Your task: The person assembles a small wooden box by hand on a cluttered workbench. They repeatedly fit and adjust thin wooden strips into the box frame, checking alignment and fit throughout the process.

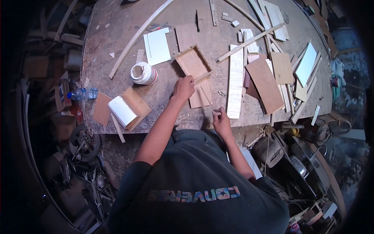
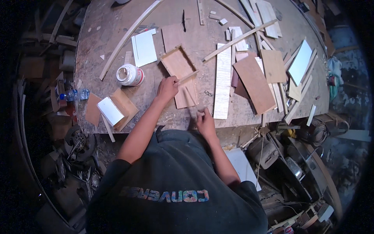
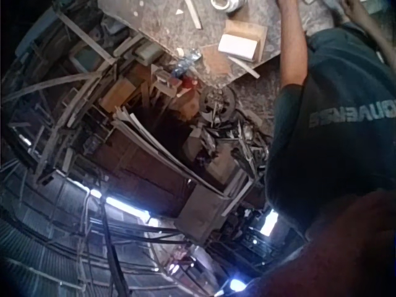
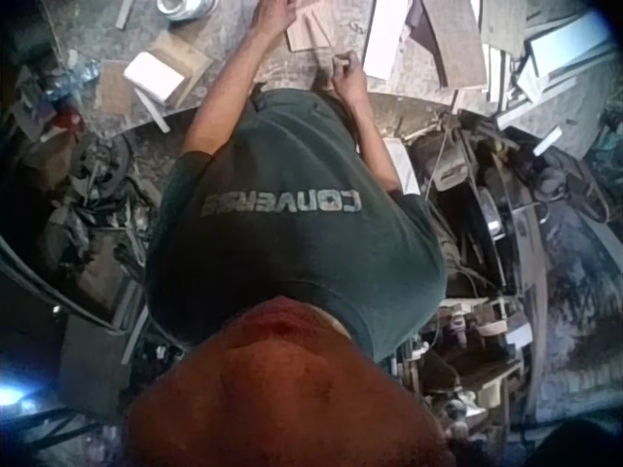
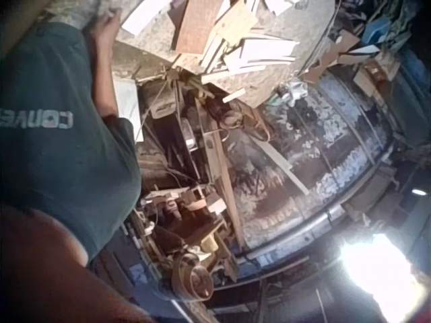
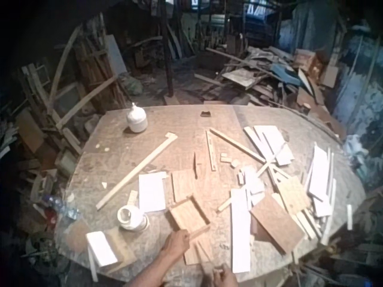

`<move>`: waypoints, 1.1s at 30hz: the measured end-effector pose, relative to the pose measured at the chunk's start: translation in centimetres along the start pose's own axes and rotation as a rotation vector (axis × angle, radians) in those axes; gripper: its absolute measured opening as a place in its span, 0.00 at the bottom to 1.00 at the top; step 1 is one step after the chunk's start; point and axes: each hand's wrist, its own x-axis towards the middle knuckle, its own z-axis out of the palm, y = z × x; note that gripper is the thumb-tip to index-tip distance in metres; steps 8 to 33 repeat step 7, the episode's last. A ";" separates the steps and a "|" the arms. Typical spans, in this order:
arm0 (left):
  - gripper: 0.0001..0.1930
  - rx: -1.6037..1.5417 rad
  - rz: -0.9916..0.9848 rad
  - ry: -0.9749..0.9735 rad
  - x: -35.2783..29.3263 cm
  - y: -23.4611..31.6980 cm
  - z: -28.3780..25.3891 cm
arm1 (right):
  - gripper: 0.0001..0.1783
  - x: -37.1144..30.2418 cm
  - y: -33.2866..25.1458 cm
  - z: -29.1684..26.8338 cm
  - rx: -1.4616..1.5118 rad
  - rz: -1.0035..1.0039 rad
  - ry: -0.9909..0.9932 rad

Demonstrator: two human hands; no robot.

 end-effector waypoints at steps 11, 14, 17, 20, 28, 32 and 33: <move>0.20 0.158 0.128 -0.021 -1.4 -0.2 -0.4 | 0.16 -3.1 1.9 -4.4 0.059 0.145 0.080; 0.20 0.158 0.128 -0.021 -1.4 -0.2 -0.4 | 0.16 -3.1 1.9 -4.4 0.059 0.145 0.080; 0.20 0.158 0.128 -0.021 -1.4 -0.2 -0.4 | 0.16 -3.1 1.9 -4.4 0.059 0.145 0.080; 0.20 0.158 0.128 -0.021 -1.4 -0.2 -0.4 | 0.16 -3.1 1.9 -4.4 0.059 0.145 0.080; 0.20 0.158 0.128 -0.021 -1.4 -0.2 -0.4 | 0.16 -3.1 1.9 -4.4 0.059 0.145 0.080; 0.20 0.158 0.128 -0.021 -1.4 -0.2 -0.4 | 0.16 -3.1 1.9 -4.4 0.059 0.145 0.080; 0.20 0.158 0.128 -0.021 -1.4 -0.2 -0.4 | 0.16 -3.1 1.9 -4.4 0.059 0.145 0.080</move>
